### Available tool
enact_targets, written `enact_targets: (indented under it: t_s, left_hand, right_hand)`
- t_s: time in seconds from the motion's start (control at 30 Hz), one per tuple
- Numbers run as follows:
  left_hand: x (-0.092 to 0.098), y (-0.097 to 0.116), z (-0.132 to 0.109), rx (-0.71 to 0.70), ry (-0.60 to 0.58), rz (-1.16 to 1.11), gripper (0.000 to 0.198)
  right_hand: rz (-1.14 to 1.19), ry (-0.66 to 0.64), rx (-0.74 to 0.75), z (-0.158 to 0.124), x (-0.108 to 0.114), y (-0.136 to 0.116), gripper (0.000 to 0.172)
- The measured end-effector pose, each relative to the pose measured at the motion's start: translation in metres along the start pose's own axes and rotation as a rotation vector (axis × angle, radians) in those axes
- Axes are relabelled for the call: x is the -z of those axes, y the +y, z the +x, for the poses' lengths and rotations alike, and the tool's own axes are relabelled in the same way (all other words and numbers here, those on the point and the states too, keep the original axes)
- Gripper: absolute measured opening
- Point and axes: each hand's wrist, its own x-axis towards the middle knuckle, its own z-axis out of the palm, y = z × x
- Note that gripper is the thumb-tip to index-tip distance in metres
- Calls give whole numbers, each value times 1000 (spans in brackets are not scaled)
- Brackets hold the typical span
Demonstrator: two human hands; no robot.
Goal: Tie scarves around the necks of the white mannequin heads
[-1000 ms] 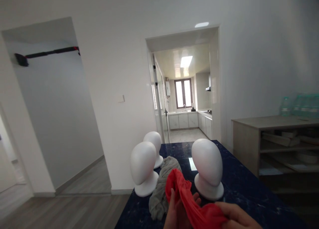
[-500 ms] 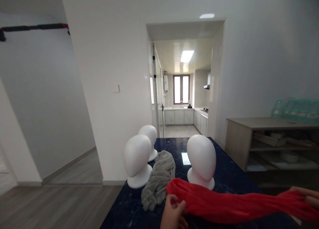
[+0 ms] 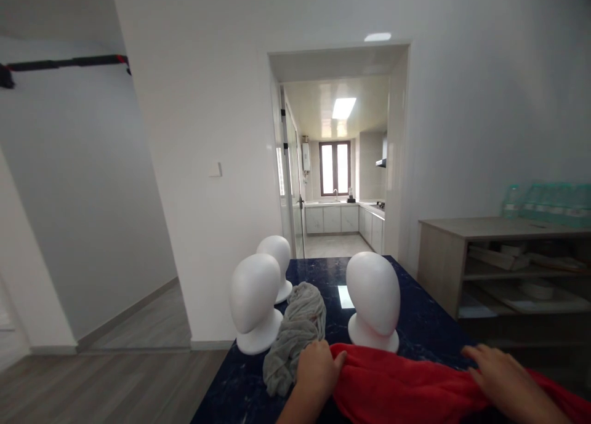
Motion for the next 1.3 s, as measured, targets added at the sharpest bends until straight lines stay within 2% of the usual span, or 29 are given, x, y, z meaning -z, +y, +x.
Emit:
enact_targets:
  t_s: [0.1, 0.2, 0.33, 0.47, 0.63, 0.77, 0.9, 0.97, 1.07, 1.2, 1.3]
  left_hand:
    - [3, -2, 0, -70, -116, 51, 29]
    - [14, -4, -7, -111, -260, 79, 18]
    - [27, -5, -17, -121, -286, -10, 16]
    - [31, 8, -21, -13, -325, -324, 21]
    - [39, 55, -29, -20, -565, -796, 37]
    - [42, 102, -42, -48, -693, -986, 52]
    - [34, 142, -49, -102, -790, -1119, 61]
    - [31, 159, -46, -101, -829, -1183, 64]
    - [35, 176, -28, -88, -815, -1250, 65]
    - [55, 183, 14, -38, -702, -1360, 51]
    - [68, 182, 48, -38, -635, -1433, 39]
  right_hand:
    - [122, -127, 78, -6, -14, -63, 41]
    - [191, -212, 126, -14, -23, -103, 47]
    - [225, -259, 101, -25, -28, -120, 53]
    - [367, -285, 143, -37, -23, -132, 56]
    - [550, -276, 184, -48, -5, -163, 66]
    - [617, -197, 347, -48, 11, -191, 65]
    - [691, -79, 299, -44, 16, -210, 64]
    - [695, -36, 259, -41, 18, -213, 57]
    - [724, -70, 224, -34, 29, -204, 42]
    - [824, -164, 40, -19, 52, -166, 31]
    - [1004, -250, -118, 1, 73, -131, 43]
